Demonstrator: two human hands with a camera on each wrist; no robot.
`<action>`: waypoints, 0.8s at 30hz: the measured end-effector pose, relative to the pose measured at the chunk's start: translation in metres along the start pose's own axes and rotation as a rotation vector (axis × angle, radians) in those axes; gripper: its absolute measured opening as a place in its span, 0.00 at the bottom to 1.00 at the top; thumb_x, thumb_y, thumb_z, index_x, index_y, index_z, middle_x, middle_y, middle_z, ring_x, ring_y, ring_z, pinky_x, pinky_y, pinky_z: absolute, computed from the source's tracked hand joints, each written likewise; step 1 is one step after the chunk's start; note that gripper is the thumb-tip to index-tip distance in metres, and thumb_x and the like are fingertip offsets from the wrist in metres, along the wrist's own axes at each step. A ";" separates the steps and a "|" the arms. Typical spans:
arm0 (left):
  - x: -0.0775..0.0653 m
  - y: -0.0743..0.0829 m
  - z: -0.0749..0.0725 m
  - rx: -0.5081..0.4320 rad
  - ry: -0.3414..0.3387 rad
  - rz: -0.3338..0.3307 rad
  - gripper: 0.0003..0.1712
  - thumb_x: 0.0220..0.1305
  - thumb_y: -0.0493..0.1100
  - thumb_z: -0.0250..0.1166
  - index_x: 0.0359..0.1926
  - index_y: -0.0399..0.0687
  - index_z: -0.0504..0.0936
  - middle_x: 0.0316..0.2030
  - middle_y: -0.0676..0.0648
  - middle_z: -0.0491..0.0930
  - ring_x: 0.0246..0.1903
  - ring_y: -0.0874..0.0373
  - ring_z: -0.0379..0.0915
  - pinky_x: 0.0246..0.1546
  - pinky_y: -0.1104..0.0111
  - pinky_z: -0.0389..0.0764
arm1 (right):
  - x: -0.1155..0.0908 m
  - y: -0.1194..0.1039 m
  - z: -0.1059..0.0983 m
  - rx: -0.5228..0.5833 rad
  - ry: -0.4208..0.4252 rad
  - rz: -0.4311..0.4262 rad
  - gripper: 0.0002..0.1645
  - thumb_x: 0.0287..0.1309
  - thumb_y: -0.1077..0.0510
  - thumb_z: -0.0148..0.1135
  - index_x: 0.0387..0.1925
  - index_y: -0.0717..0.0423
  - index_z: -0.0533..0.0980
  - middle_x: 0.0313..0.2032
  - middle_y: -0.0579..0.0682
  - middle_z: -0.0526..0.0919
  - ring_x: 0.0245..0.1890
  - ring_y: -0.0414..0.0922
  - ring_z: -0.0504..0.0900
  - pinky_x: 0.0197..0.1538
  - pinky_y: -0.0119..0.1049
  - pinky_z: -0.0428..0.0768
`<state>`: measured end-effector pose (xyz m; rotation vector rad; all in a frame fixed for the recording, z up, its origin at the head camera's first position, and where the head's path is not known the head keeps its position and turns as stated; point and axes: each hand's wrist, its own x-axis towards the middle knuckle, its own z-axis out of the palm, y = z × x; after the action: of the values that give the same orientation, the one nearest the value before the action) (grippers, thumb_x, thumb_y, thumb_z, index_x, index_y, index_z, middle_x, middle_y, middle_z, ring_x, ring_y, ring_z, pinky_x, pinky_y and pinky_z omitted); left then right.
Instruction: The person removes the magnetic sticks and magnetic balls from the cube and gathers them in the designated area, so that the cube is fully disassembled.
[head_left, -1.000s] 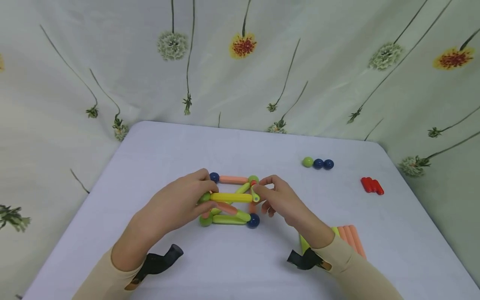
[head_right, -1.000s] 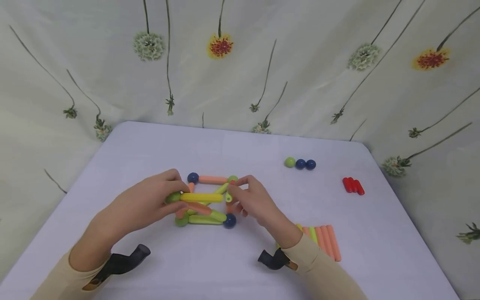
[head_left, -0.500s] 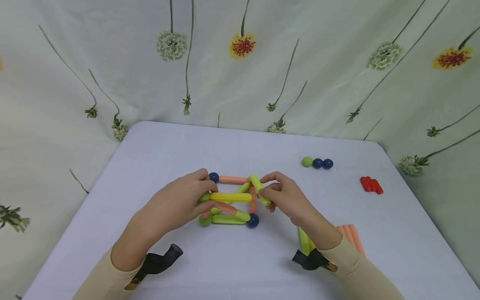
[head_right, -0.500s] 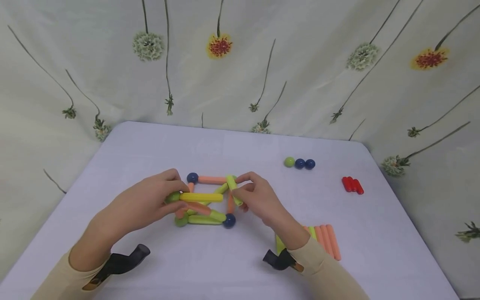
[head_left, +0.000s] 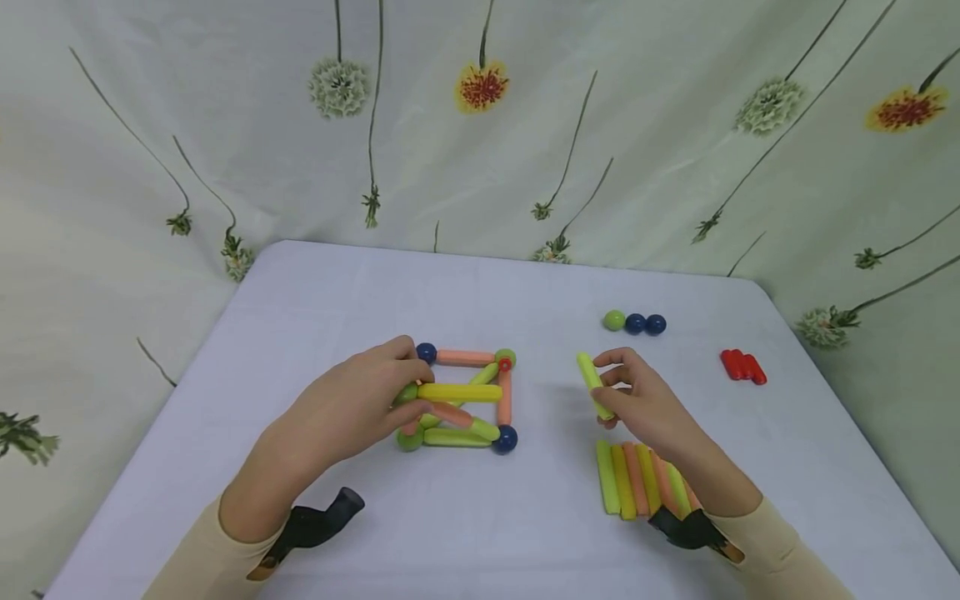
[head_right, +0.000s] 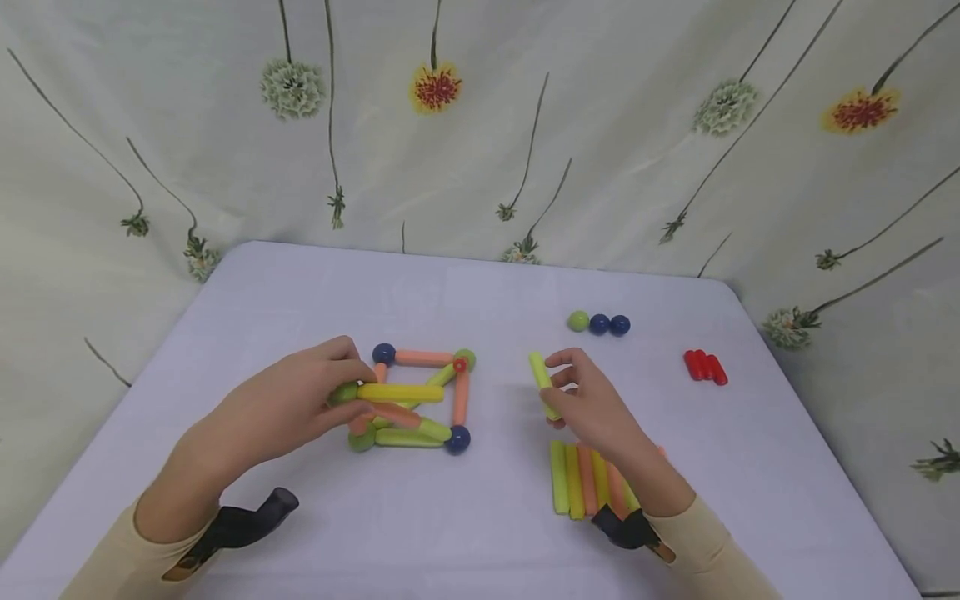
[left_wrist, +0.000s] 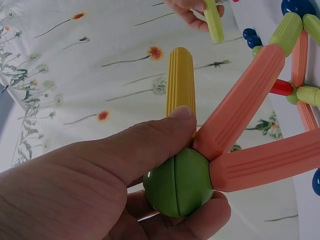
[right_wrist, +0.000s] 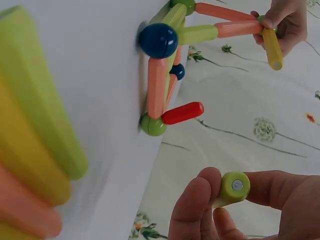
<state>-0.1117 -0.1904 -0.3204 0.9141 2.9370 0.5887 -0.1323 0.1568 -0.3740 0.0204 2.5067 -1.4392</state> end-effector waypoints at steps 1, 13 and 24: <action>0.000 0.000 0.000 0.003 0.001 -0.001 0.08 0.58 0.45 0.73 0.37 0.52 0.83 0.31 0.55 0.67 0.23 0.66 0.64 0.23 0.72 0.70 | -0.002 0.006 -0.005 -0.027 0.011 0.001 0.25 0.66 0.58 0.57 0.62 0.52 0.62 0.49 0.59 0.73 0.39 0.53 0.79 0.42 0.43 0.81; 0.002 0.002 0.001 0.038 -0.004 -0.003 0.12 0.56 0.44 0.73 0.41 0.52 0.82 0.33 0.55 0.68 0.24 0.65 0.65 0.25 0.72 0.70 | -0.032 0.065 -0.060 -0.198 0.135 0.083 0.28 0.65 0.54 0.59 0.63 0.55 0.63 0.53 0.63 0.73 0.48 0.55 0.73 0.40 0.42 0.80; 0.002 0.002 0.001 0.025 -0.006 0.003 0.14 0.55 0.43 0.74 0.44 0.51 0.83 0.34 0.55 0.69 0.24 0.66 0.65 0.26 0.72 0.71 | -0.052 0.112 -0.089 -0.336 0.172 0.151 0.31 0.65 0.53 0.59 0.63 0.62 0.61 0.51 0.66 0.73 0.47 0.58 0.75 0.38 0.44 0.80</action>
<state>-0.1119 -0.1878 -0.3199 0.9206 2.9449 0.5502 -0.0850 0.2957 -0.4152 0.2767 2.7851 -0.9839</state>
